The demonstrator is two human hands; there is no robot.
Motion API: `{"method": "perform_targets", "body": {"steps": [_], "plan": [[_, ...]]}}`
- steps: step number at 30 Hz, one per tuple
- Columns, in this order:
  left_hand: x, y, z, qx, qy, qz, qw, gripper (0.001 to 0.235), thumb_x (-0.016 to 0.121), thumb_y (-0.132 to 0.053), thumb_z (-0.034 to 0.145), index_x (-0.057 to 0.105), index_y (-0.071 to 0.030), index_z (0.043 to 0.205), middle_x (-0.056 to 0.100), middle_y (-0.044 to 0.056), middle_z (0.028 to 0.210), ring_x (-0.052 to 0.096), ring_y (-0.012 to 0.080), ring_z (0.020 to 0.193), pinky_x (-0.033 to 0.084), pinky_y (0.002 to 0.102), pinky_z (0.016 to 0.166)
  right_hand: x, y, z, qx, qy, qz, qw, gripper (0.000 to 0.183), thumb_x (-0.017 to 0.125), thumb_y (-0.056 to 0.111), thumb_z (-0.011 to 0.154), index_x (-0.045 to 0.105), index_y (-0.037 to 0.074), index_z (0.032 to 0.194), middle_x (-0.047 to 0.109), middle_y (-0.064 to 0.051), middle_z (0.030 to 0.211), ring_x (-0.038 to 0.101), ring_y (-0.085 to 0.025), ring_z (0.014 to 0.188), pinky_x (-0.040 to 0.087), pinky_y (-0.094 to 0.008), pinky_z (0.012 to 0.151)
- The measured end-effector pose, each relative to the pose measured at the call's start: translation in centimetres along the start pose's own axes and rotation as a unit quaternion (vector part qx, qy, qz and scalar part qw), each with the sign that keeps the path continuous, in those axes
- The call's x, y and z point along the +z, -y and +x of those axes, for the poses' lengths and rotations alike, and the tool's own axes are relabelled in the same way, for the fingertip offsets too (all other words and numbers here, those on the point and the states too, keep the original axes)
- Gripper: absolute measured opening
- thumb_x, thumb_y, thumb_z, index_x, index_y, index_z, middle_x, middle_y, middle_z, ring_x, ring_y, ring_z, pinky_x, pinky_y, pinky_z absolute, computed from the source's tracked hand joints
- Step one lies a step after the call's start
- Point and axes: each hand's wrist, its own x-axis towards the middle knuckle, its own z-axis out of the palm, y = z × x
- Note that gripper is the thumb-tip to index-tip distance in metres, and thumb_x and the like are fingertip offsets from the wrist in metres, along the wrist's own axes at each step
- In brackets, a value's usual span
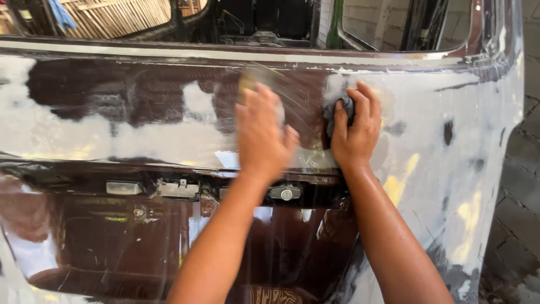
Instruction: The person sands the surface of a brown car bumper using a sanding block and a yellow sponge. They wipe the surface with a cloth and dip the sponge into a bucket of water before continuing to sand the bumper.
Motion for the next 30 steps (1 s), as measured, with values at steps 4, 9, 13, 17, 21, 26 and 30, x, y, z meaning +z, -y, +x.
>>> {"method": "perform_targets", "body": {"steps": [4, 9, 13, 17, 21, 26, 30], "plan": [[-1.2, -3.7, -3.7, 0.123, 0.099, -0.091, 0.983, 0.105, 0.051, -0.049, 0.078, 0.023, 0.012, 0.159, 0.026, 0.027, 0.163, 0.023, 0.0352, 0.153, 0.017, 0.045, 0.126, -0.4, -0.1, -0.3, -0.036, -0.05, 0.018, 0.998, 0.03, 0.069, 0.008, 0.101, 0.061, 0.004, 0.13, 0.051, -0.021, 0.146, 0.049, -0.039, 0.134, 0.041, -0.045, 0.115], [1.8, 2.1, 1.2, 0.056, 0.019, 0.022, 0.998, 0.08, 0.049, -0.042, 0.095, 0.027, 0.0, 0.159, 0.031, 0.02, 0.167, 0.025, 0.0333, 0.156, 0.021, 0.048, 0.125, -0.3, 0.0, -0.1, -0.015, -0.041, 0.02, 0.999, 0.022, 0.071, 0.006, 0.102, 0.061, 0.003, 0.121, 0.062, -0.015, 0.133, 0.054, -0.035, 0.123, 0.042, -0.043, 0.109], [-0.7, -3.5, -0.2, 0.079, 0.036, 0.028, 0.996, 0.086, 0.049, -0.046, 0.091, 0.025, 0.005, 0.156, 0.029, 0.023, 0.166, 0.025, 0.0354, 0.153, 0.021, 0.048, 0.124, 0.0, -0.6, -0.4, -0.007, -0.046, 0.0, 0.999, 0.018, 0.07, 0.006, 0.103, 0.061, 0.003, 0.118, 0.064, -0.013, 0.129, 0.056, -0.034, 0.122, 0.042, -0.043, 0.11], [0.6, -1.2, 2.6, 0.158, 0.077, -0.016, 0.984, 0.08, 0.047, -0.04, 0.093, 0.028, 0.0, 0.159, 0.028, 0.019, 0.167, 0.026, 0.0339, 0.156, 0.02, 0.049, 0.127, 0.1, -1.3, -0.6, 0.012, -0.083, 0.048, 0.995, 0.016, 0.062, 0.005, 0.108, 0.058, 0.002, 0.123, 0.062, -0.014, 0.132, 0.057, -0.033, 0.125, 0.044, -0.041, 0.111], [0.6, -1.1, 5.6, 0.05, 0.033, 0.018, 0.998, 0.074, 0.046, -0.04, 0.099, 0.029, 0.001, 0.158, 0.026, 0.021, 0.165, 0.024, 0.0391, 0.152, 0.019, 0.053, 0.125, 0.3, -1.0, -0.5, 0.02, -0.098, 0.056, 0.993, 0.015, 0.059, 0.005, 0.11, 0.058, 0.002, 0.124, 0.062, -0.014, 0.131, 0.056, -0.033, 0.124, 0.044, -0.042, 0.11], [1.7, -3.9, 3.6, 0.207, 0.064, -0.089, 0.972, 0.079, 0.049, -0.038, 0.088, 0.034, 0.0, 0.156, 0.024, 0.019, 0.165, 0.021, 0.035, 0.154, 0.016, 0.05, 0.125, 0.2, -1.8, -0.6, 0.036, -0.098, 0.077, 0.991, 0.016, 0.058, 0.005, 0.11, 0.057, 0.003, 0.125, 0.062, -0.014, 0.131, 0.057, -0.032, 0.124, 0.045, -0.041, 0.111], [-0.8, -2.6, 6.4, 0.049, 0.054, -0.059, 0.996, 0.077, 0.047, -0.036, 0.095, 0.032, 0.002, 0.159, 0.023, 0.018, 0.169, 0.019, 0.0344, 0.157, 0.013, 0.048, 0.129, 0.5, -1.5, -0.5, 0.054, -0.102, 0.042, 0.992, 0.015, 0.06, 0.006, 0.109, 0.059, 0.003, 0.123, 0.063, -0.014, 0.125, 0.057, -0.031, 0.12, 0.045, -0.04, 0.107]]}}
